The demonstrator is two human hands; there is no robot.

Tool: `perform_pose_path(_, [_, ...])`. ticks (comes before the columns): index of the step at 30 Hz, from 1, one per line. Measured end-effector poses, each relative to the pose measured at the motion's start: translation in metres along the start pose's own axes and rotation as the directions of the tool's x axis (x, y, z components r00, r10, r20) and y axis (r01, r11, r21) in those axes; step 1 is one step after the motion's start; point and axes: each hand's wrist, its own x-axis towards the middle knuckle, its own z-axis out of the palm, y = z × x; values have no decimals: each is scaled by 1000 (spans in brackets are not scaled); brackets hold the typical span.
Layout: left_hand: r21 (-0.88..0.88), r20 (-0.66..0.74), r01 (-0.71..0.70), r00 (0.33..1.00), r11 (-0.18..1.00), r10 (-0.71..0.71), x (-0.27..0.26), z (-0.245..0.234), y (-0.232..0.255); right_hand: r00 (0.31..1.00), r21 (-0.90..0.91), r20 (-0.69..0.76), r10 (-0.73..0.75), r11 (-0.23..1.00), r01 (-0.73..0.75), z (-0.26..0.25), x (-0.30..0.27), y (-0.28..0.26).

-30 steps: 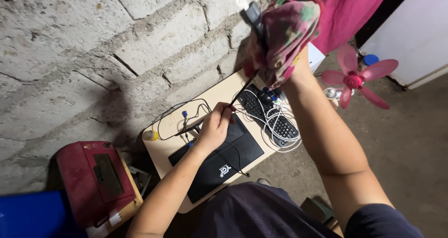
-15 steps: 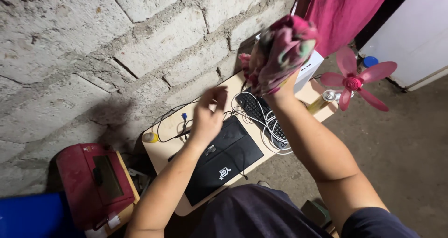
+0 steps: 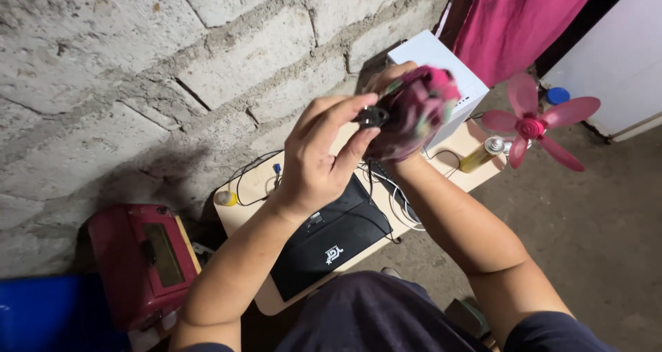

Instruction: Connecting cables to a computer monitor and PC tower.

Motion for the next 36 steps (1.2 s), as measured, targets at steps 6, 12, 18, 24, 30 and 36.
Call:
perform_pose_path(6, [57,-42,24,999,998,-22,-5,1,-12,932,-736,361,10,-611,292,9,4,17])
perform_pose_path(12, [129,-32,132,991,983,-129,-8,8,-22,957,-422,261,-123,-906,-2,5,12,46])
perform_pose_path(18, [69,-70,78,995,995,-73,-5,12,-23,976,-510,218,30,-849,140,14,16,28])
perform_pose_path(24, [-186,-147,100,981,977,-129,6,12,-42,916,-535,349,-195,-844,24,-26,-7,4])
perform_pose_path(30, [-379,-99,339,910,861,-402,15,-1,-69,945,-88,57,321,-942,325,-36,-35,-39])
perform_pose_path(36, [-540,-87,295,912,788,-401,9,0,-87,973,-203,-50,224,-956,210,-19,-17,-39])
